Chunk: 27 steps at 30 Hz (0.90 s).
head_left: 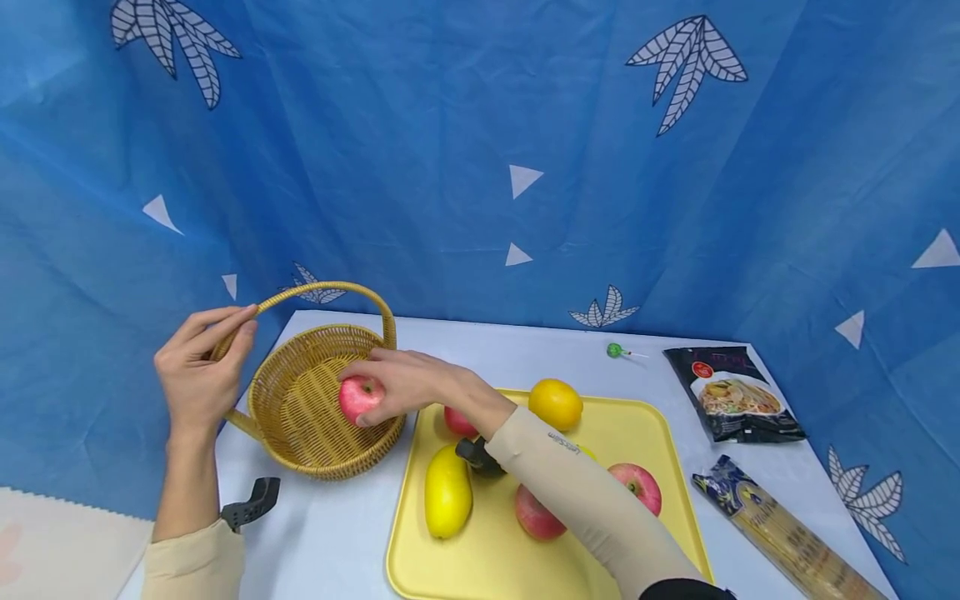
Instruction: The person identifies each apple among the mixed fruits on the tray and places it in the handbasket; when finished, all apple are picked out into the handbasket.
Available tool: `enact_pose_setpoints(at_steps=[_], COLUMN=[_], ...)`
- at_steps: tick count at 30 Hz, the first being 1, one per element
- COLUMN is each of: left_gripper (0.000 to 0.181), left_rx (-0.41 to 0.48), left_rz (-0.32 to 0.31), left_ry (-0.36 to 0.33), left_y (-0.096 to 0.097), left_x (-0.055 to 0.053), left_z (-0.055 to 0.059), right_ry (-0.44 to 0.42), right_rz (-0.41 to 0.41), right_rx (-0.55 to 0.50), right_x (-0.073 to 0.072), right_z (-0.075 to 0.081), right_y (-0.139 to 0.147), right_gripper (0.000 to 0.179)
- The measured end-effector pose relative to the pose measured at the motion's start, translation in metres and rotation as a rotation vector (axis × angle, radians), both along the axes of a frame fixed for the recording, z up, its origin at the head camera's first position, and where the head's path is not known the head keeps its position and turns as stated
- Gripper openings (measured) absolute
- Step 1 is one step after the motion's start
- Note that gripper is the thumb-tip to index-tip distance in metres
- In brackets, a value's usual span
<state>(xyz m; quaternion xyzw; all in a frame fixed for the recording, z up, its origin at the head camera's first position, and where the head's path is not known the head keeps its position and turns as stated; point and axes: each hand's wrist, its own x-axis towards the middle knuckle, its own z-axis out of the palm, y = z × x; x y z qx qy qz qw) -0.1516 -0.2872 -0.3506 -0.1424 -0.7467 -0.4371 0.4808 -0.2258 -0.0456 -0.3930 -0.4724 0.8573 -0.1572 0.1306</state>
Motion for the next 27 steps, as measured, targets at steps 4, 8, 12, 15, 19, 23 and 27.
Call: enact_pose_setpoints(at_steps=[4,8,12,15,19,23,27], left_gripper=[0.017,0.017,0.017,0.018,0.018,0.018,0.018], left_rx=[0.004,0.007,0.001,-0.002,0.008,0.012,0.008], left_rz=[0.001,0.0,0.005,0.012,0.009,0.006,0.003], left_ry=[0.004,0.005,-0.009,-0.016,-0.016,-0.019,-0.019], left_y=[0.0,0.001,0.001,0.001,0.001,0.001,0.0], left_x=[-0.001,-0.002,-0.002,-0.001,0.0,0.0,0.0], left_z=[0.001,0.002,0.001,0.0,0.0,0.0,0.0], right_ry=[0.005,0.006,-0.007,-0.021,-0.035,-0.056,-0.064], right_rz=[0.013,0.021,0.017,0.01,-0.006,-0.013,-0.01], right_rx=[-0.005,-0.021,-0.019,-0.009,-0.006,-0.011,0.005], right_x=[-0.003,-0.007,-0.011,-0.013,-0.014,-0.014,-0.014], right_z=[0.0,-0.001,-0.005,-0.007,-0.008,-0.009,-0.013], right_y=[-0.005,-0.008,-0.011,-0.013,-0.016,-0.019,-0.021], right_gripper=[0.069,0.069,0.07,0.069,0.067,0.068,0.072])
